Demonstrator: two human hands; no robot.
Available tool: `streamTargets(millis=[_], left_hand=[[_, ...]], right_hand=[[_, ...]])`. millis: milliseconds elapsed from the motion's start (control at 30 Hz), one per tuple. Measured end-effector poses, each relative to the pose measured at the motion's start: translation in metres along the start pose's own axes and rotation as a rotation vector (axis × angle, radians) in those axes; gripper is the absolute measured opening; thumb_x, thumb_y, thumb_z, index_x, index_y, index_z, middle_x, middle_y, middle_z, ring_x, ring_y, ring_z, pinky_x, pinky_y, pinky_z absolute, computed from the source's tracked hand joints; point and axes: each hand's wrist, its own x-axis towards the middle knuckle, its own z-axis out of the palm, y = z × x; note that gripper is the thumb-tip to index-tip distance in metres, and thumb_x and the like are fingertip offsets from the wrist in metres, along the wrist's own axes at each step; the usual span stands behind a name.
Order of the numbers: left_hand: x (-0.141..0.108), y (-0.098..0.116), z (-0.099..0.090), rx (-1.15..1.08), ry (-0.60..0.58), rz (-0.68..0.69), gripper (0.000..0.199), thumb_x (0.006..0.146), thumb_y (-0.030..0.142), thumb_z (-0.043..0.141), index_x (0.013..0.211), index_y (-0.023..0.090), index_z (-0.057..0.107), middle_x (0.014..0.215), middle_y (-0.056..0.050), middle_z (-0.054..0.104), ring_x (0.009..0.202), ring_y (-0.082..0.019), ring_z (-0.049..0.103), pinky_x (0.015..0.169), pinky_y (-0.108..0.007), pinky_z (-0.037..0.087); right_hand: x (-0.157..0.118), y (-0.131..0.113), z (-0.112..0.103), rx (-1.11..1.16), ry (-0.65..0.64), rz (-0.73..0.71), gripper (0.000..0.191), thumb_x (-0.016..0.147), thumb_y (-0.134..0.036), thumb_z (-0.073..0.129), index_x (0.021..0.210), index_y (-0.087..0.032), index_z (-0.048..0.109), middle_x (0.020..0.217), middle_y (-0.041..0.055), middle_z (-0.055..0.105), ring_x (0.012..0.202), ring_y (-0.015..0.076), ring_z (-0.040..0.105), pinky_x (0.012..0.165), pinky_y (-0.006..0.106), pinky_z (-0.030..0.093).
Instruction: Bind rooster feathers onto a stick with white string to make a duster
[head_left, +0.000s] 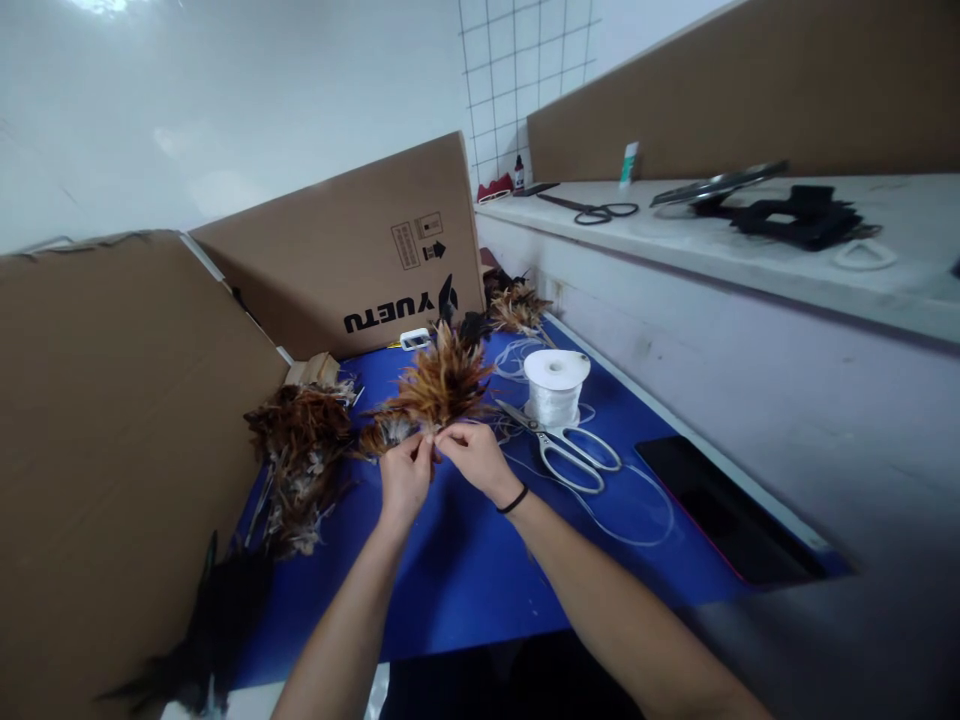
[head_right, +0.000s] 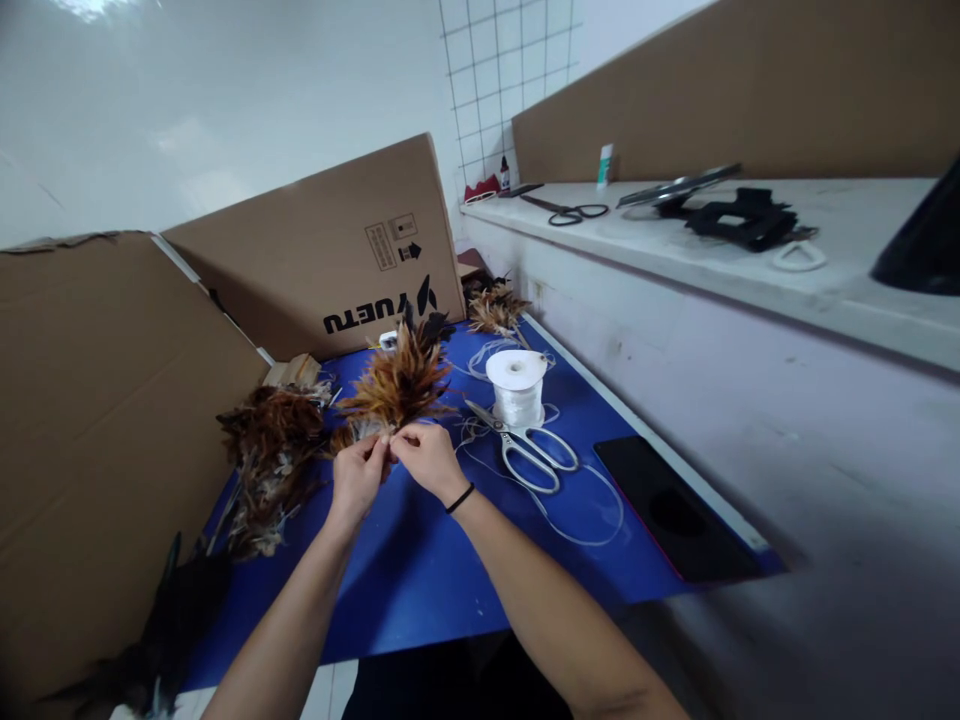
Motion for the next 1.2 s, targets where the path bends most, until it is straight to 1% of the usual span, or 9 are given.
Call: streamTargets(millis=[133,267,367,500,700,800,933,1067,1200], left_hand=[[-0.003,0.007,0.001,0.066,0.047,0.098,0.023,0.079,0.028,0.056,0.059,0.019,0.063,0.044,0.000,0.052,0.041,-0.011,0.045,0.052,-0.022,0.033],[-0.007,0.008,0.006,0.108,0.125,0.149,0.009,0.075,0.021,0.060,0.076,0.019,0.069,0.058,-0.004,0.058,0.059,-0.016,0.054,0.064,-0.024,0.038],[-0.011,0.009,0.011,0.048,0.188,0.146,0.019,0.073,0.019,0.062,0.091,0.019,0.070,0.073,-0.007,0.063,0.072,-0.019,0.057,0.071,-0.025,0.040],[-0.016,0.012,0.014,0.001,0.196,0.146,0.024,0.074,0.021,0.062,0.096,0.019,0.070,0.085,-0.010,0.065,0.083,-0.021,0.058,0.080,-0.027,0.040],[-0.013,0.016,0.009,-0.046,0.117,0.000,0.022,0.078,0.035,0.059,0.083,0.020,0.073,0.053,-0.002,0.059,0.051,-0.014,0.053,0.057,-0.023,0.041],[-0.008,0.014,0.010,-0.154,0.073,-0.101,0.030,0.076,0.039,0.059,0.093,0.017,0.072,0.055,-0.002,0.062,0.043,-0.013,0.052,0.046,-0.022,0.040],[-0.002,0.009,0.011,-0.294,0.059,-0.146,0.032,0.072,0.039,0.063,0.091,0.014,0.071,0.059,-0.001,0.064,0.042,-0.011,0.051,0.038,-0.021,0.035],[-0.005,0.008,0.010,-0.124,0.088,-0.084,0.029,0.077,0.040,0.058,0.088,0.016,0.072,0.042,0.003,0.052,0.036,-0.009,0.042,0.040,-0.021,0.032],[-0.013,0.014,0.010,0.044,0.136,0.059,0.026,0.080,0.036,0.055,0.087,0.019,0.074,0.045,0.002,0.053,0.042,-0.009,0.045,0.050,-0.021,0.035]], right_hand=[[0.001,0.002,0.002,0.144,0.000,0.096,0.032,0.075,-0.037,0.059,0.053,-0.014,0.062,0.052,-0.0005,0.058,0.053,0.0111,0.051,0.053,0.022,0.038],[0.002,0.002,0.006,0.242,0.071,0.125,0.033,0.071,-0.037,0.064,0.048,-0.014,0.056,0.047,-0.0042,0.046,0.050,0.0085,0.042,0.051,0.021,0.034],[0.002,0.000,0.007,0.277,0.100,0.154,0.036,0.070,-0.039,0.064,0.046,-0.014,0.053,0.046,-0.0055,0.039,0.048,0.0070,0.035,0.048,0.022,0.029],[0.002,-0.003,0.006,0.363,0.116,0.206,0.029,0.066,-0.038,0.066,0.053,-0.013,0.060,0.050,-0.0038,0.048,0.051,0.0082,0.040,0.051,0.022,0.033],[0.001,-0.003,0.006,0.455,0.141,0.250,0.026,0.065,-0.037,0.064,0.054,-0.013,0.059,0.049,-0.0021,0.050,0.048,0.0086,0.041,0.046,0.022,0.033],[0.000,-0.005,0.005,0.475,0.141,0.258,0.025,0.067,-0.035,0.062,0.055,-0.014,0.059,0.045,-0.0034,0.046,0.045,0.0078,0.038,0.043,0.021,0.030],[-0.001,-0.011,0.005,0.439,0.138,0.266,0.024,0.067,-0.033,0.061,0.052,-0.015,0.057,0.042,-0.0044,0.043,0.043,0.0077,0.037,0.040,0.021,0.028],[-0.002,-0.013,0.005,0.426,0.116,0.259,0.026,0.067,-0.036,0.062,0.054,-0.014,0.059,0.045,-0.0036,0.047,0.043,0.0084,0.040,0.042,0.021,0.031],[-0.002,-0.009,0.006,0.387,0.138,0.243,0.030,0.066,-0.039,0.066,0.051,-0.013,0.059,0.044,-0.0032,0.046,0.046,0.0084,0.041,0.043,0.021,0.031]])
